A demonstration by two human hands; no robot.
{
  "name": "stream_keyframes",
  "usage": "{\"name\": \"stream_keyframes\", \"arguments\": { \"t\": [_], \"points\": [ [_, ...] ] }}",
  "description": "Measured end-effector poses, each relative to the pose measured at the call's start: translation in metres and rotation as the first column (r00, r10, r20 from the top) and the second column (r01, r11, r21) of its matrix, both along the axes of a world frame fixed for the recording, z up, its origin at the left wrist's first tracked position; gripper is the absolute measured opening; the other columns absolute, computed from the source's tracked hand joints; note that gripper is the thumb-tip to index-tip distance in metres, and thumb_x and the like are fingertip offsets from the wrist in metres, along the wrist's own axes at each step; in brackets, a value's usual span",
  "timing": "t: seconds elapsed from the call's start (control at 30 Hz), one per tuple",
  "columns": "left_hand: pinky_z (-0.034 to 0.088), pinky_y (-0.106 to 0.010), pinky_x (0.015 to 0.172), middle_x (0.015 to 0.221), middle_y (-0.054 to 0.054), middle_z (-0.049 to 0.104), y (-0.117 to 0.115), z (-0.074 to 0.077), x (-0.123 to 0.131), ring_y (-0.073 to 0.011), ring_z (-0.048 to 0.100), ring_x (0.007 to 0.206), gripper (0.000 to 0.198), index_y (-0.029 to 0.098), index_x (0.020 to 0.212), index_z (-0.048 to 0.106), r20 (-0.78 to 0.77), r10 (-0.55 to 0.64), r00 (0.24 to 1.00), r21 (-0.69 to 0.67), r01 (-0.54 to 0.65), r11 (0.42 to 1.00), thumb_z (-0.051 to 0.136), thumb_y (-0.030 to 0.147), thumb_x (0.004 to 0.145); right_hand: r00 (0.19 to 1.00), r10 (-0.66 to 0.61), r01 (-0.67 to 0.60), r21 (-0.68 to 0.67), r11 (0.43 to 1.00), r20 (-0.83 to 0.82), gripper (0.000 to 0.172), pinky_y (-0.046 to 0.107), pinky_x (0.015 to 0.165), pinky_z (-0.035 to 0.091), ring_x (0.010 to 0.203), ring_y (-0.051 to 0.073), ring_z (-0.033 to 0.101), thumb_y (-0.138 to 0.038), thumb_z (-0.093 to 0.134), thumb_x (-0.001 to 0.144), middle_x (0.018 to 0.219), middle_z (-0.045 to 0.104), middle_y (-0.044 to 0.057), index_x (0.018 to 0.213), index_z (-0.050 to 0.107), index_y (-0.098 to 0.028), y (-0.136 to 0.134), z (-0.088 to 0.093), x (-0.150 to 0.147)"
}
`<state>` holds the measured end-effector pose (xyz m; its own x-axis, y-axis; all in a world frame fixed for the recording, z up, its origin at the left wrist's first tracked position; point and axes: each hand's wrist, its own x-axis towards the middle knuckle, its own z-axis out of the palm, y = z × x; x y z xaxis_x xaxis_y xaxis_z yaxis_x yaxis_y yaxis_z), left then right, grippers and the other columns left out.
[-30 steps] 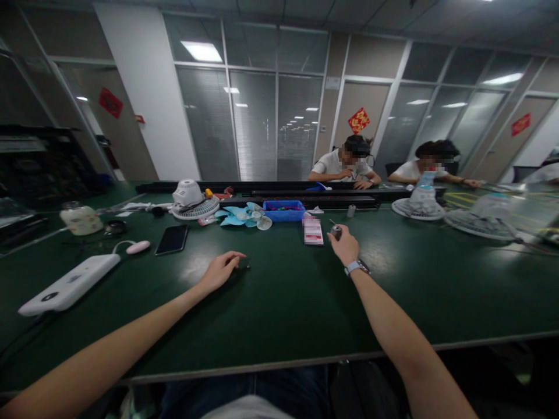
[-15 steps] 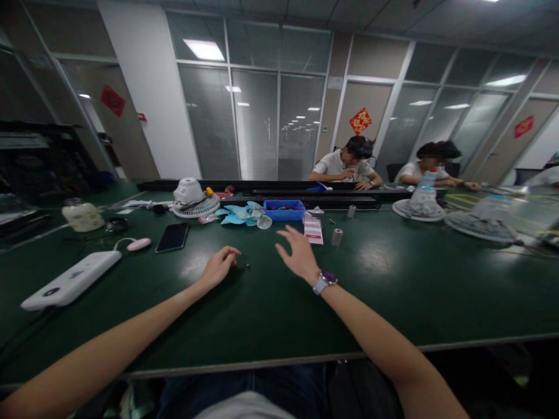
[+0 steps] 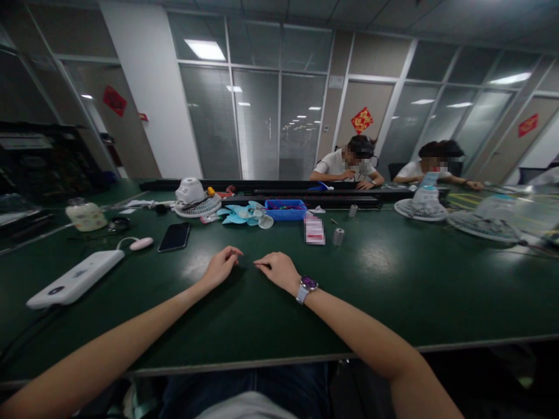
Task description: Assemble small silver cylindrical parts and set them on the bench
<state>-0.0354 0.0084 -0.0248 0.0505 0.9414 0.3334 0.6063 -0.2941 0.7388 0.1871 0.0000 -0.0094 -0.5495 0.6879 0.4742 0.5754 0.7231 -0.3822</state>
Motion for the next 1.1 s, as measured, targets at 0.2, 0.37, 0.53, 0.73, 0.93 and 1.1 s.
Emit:
{"name": "stream_keyframes", "arguments": {
  "t": [0.2, 0.37, 0.53, 0.73, 0.93, 1.1],
  "points": [
    [0.045, -0.025, 0.063, 0.071, 0.001, 0.065, 0.001, -0.002, -0.001, -0.016, 0.063, 0.068, 0.025, 0.02, 0.096, 0.066, -0.015, -0.016, 1.0, -0.003, 0.016, 1.0, 0.043, 0.025, 0.085, 0.867, -0.473, 0.496, 0.183, 0.849, -0.156, 0.029, 0.038, 0.093, 0.048, 0.104, 0.024, 0.065, -0.027, 0.05, 0.092, 0.113, 0.071, 0.007, 0.112, 0.071, -0.023, 0.037, 0.023, 0.086],
    [0.045, -0.025, 0.064, 0.071, 0.0, 0.065, -0.001, 0.0, 0.002, -0.0166, 0.063, 0.069, 0.025, 0.02, 0.095, 0.066, -0.021, -0.021, 1.0, -0.003, 0.021, 1.0, 0.044, 0.023, 0.083, 0.616, -0.771, 0.783, 0.237, 0.575, -0.161, 0.037, 0.037, 0.086, 0.048, 0.101, 0.027, 0.065, -0.027, 0.045, 0.091, 0.115, 0.07, 0.011, 0.118, 0.069, -0.018, 0.065, 0.027, 0.175],
    [0.045, -0.026, 0.064, 0.072, 0.001, 0.065, 0.0, -0.001, 0.001, -0.0167, 0.063, 0.069, 0.025, 0.02, 0.095, 0.067, -0.036, -0.04, 0.999, -0.005, 0.04, 0.999, 0.044, 0.024, 0.083, 0.576, -0.811, 0.81, 0.205, 0.55, -0.099, 0.037, 0.036, 0.079, 0.049, 0.094, 0.027, 0.067, -0.029, 0.046, 0.09, 0.108, 0.072, 0.011, 0.115, 0.071, -0.019, 0.074, 0.016, 0.195],
    [0.045, -0.026, 0.064, 0.071, 0.001, 0.065, 0.005, -0.006, -0.001, -0.0172, 0.064, 0.069, 0.025, 0.021, 0.095, 0.066, -0.045, -0.046, 0.998, -0.007, 0.046, 0.999, 0.045, 0.025, 0.083, 0.563, -0.823, 0.817, 0.201, 0.541, -0.076, 0.038, 0.035, 0.078, 0.048, 0.092, 0.026, 0.067, -0.027, 0.045, 0.09, 0.107, 0.073, 0.012, 0.116, 0.07, -0.018, 0.075, 0.016, 0.191],
    [0.045, -0.026, 0.065, 0.072, 0.001, 0.065, 0.003, -0.005, -0.001, -0.0174, 0.064, 0.07, 0.025, 0.021, 0.095, 0.066, -0.054, -0.055, 0.997, -0.003, 0.055, 0.998, 0.044, 0.025, 0.084, 0.552, -0.833, 0.822, 0.19, 0.536, -0.035, 0.037, 0.035, 0.079, 0.048, 0.09, 0.026, 0.067, -0.026, 0.046, 0.09, 0.105, 0.073, 0.014, 0.115, 0.071, -0.018, 0.074, 0.017, 0.192],
    [0.045, -0.026, 0.066, 0.073, 0.0, 0.066, 0.003, -0.004, -0.001, -0.0177, 0.064, 0.071, 0.025, 0.021, 0.095, 0.067, -0.066, -0.054, 0.996, -0.012, 0.054, 0.998, 0.045, 0.025, 0.084, 0.549, -0.836, 0.825, 0.171, 0.539, -0.009, 0.036, 0.036, 0.077, 0.049, 0.087, 0.027, 0.068, -0.029, 0.047, 0.091, 0.099, 0.073, 0.017, 0.115, 0.072, -0.018, 0.075, 0.015, 0.192]
  ]
}}
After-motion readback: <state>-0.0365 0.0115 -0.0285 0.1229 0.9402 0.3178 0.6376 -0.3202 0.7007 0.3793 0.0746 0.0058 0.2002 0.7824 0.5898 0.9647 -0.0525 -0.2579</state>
